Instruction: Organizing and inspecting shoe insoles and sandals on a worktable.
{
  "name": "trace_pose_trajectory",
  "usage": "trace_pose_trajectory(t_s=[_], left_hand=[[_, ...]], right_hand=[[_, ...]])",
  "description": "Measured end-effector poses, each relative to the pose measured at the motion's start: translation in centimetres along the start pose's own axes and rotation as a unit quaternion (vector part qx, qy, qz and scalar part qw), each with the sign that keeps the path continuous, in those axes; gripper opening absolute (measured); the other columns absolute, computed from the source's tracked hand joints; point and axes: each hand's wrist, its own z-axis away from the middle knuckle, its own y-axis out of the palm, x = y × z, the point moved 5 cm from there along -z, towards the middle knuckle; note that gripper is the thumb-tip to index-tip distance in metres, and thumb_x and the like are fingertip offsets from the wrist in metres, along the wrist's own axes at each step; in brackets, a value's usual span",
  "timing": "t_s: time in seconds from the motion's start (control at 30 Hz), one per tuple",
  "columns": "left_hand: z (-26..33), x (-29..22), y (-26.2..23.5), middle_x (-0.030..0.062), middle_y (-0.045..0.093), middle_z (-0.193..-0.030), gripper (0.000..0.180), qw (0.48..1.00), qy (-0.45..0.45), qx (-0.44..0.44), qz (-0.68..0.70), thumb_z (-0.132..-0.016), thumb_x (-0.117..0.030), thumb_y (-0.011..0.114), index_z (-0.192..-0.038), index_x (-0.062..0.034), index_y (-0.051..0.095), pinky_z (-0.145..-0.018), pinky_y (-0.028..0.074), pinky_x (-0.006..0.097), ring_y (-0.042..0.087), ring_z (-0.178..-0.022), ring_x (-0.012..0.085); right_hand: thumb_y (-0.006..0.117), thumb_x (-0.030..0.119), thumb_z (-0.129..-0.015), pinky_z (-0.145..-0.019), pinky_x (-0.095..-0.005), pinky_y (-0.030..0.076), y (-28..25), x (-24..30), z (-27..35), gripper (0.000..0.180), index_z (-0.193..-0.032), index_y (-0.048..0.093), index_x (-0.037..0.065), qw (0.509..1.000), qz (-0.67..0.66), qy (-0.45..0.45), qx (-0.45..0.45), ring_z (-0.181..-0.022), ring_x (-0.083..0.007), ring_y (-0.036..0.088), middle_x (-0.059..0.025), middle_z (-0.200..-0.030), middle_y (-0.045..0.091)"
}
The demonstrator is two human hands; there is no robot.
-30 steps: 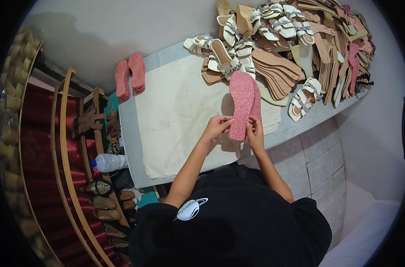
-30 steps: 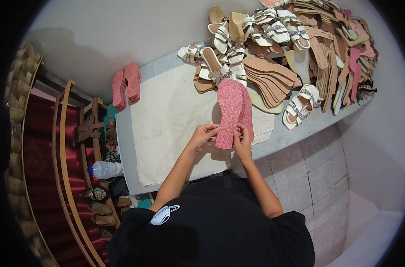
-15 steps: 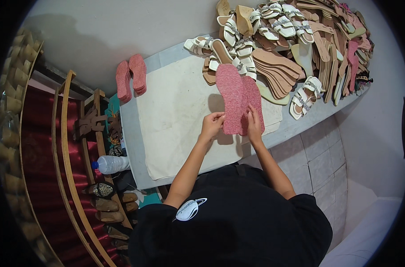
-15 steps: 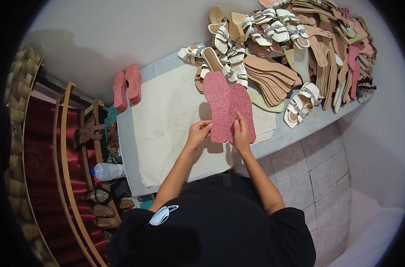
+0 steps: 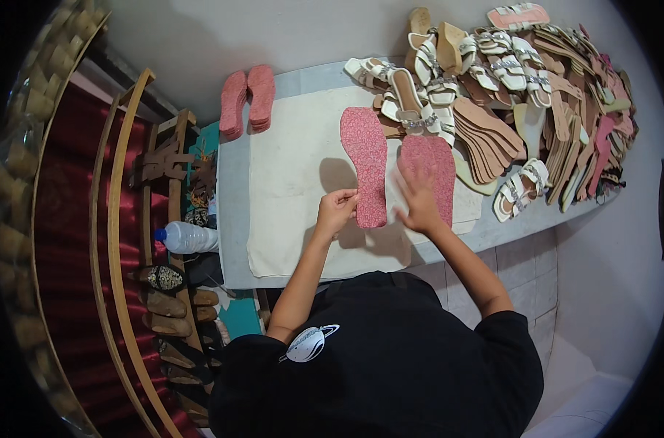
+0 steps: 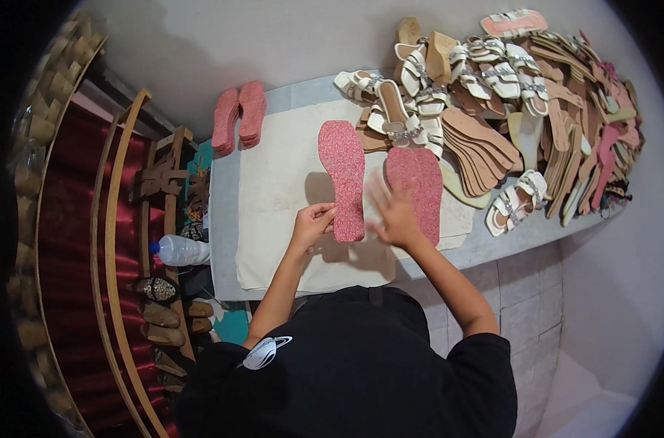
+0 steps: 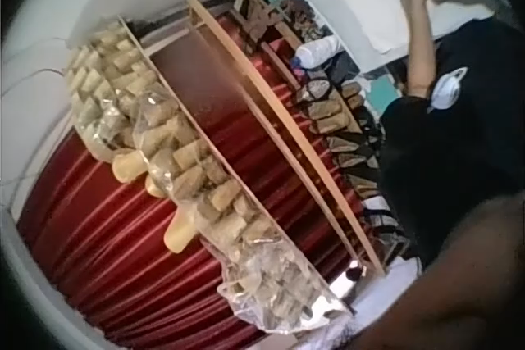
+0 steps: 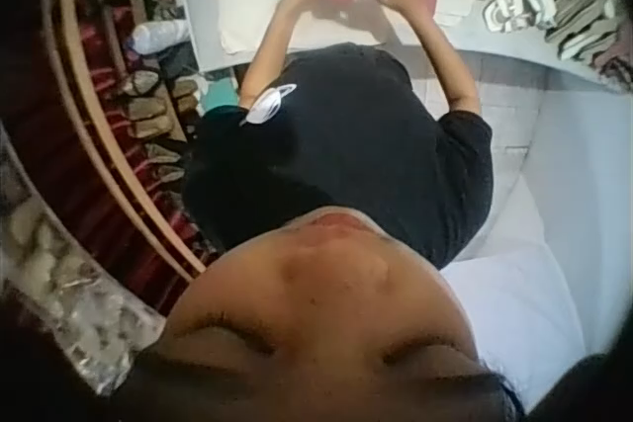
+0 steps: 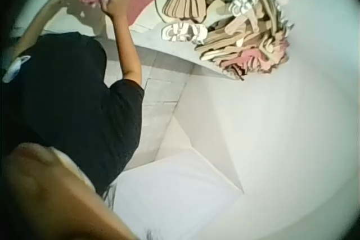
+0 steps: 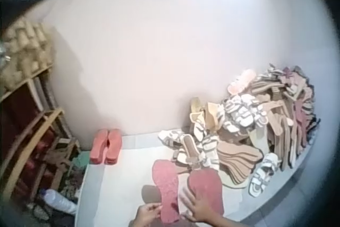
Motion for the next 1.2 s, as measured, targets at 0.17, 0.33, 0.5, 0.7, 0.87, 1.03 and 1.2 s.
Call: trace_pose_trajectory(t_s=[0.17, 0.33, 0.5, 0.7, 0.87, 1.03, 1.2], left_hand=[[1.2, -0.6, -1.8, 0.0070, 0.061, -0.087, 0.023, 1.000, -0.014, -0.020, 0.012, -0.083, -0.012, 0.057, -0.100, 0.0040, 0.056, -0.062, 0.050, 0.022, 0.059, -0.074, 0.0088], [2.5, -0.8, -3.6, 0.0070, 0.061, -0.088, 0.024, 1.000, -0.007, 0.013, -0.013, -0.083, -0.010, 0.056, -0.102, 0.0050, 0.054, -0.062, 0.050, 0.021, 0.058, -0.075, 0.0087], [3.4, -0.6, -5.6, 0.0071, 0.060, -0.087, 0.024, 0.998, 0.000, 0.013, -0.065, -0.083, -0.008, 0.055, -0.102, 0.0068, 0.054, -0.063, 0.048, 0.021, 0.057, -0.076, 0.0080], [1.4, 1.1, -11.4, 0.0093, 0.061, -0.089, 0.022, 0.997, 0.043, -0.048, -0.050, -0.083, -0.007, 0.056, -0.099, 0.0085, 0.056, -0.071, 0.047, 0.022, 0.058, -0.080, 0.0113], [-0.8, -2.3, -16.7, 0.0104, 0.061, -0.091, 0.021, 0.989, 0.054, -0.133, -0.030, -0.083, -0.005, 0.055, -0.099, 0.0088, 0.055, -0.075, 0.046, 0.021, 0.057, -0.083, 0.0110], [-4.9, -4.9, -20.9, 0.0098, 0.062, -0.090, 0.021, 0.985, 0.074, -0.153, -0.041, -0.084, -0.004, 0.054, -0.100, 0.0087, 0.056, -0.074, 0.046, 0.022, 0.058, -0.081, 0.0112], [-9.7, -7.4, -23.1, 0.0092, 0.062, -0.092, 0.022, 0.968, 0.159, -0.159, -0.113, -0.085, -0.007, 0.053, -0.102, 0.0065, 0.056, -0.072, 0.047, 0.022, 0.059, -0.081, 0.0119]], right_hand=[[0.038, 0.049, -0.083, -0.097, -0.0605, -0.013, 3.0, 3.4, -0.2, 0.049, -0.128, 0.040, 0.030, 0.917, 0.067, -0.357, 0.166, -0.130, -0.0289, 0.019, 0.0025, -0.137, 0.032], [0.034, 0.053, -0.083, -0.097, -0.0602, -0.012, 3.2, 0.8, -7.6, 0.050, -0.130, 0.036, 0.034, 0.923, 0.081, -0.313, 0.208, -0.131, -0.0254, 0.019, 0.0028, -0.140, 0.025], [0.032, 0.049, -0.086, -0.099, -0.0608, -0.005, 6.4, -2.2, -14.7, 0.046, -0.129, 0.037, 0.032, 0.933, 0.135, -0.262, 0.204, -0.130, -0.0286, 0.018, 0.0017, -0.139, 0.028], [0.035, 0.029, -0.091, -0.097, -0.0606, 0.012, 11.5, -2.9, -18.3, 0.045, -0.133, 0.030, 0.016, 0.994, -0.074, 0.080, -0.029, -0.127, -0.0403, 0.018, -0.0160, -0.139, 0.021], [0.037, 0.020, -0.091, -0.101, -0.0386, 0.022, 16.0, 3.4, -16.7, 0.044, -0.130, 0.032, 0.002, 0.958, -0.270, 0.081, -0.056, -0.124, -0.0335, 0.028, -0.0215, -0.133, 0.029], [0.040, 0.018, -0.091, -0.090, -0.0306, 0.036, 20.1, 6.8, -17.0, 0.043, -0.129, 0.034, 0.000, 0.883, -0.426, 0.194, 0.023, -0.102, -0.0238, 0.049, -0.0186, -0.110, 0.050], [0.042, 0.013, -0.090, -0.063, -0.0222, 0.040, 21.9, 6.9, -21.5, 0.043, -0.130, 0.033, 0.000, 0.889, -0.408, 0.201, -0.045, -0.066, -0.0113, 0.045, -0.0066, -0.075, 0.050]])
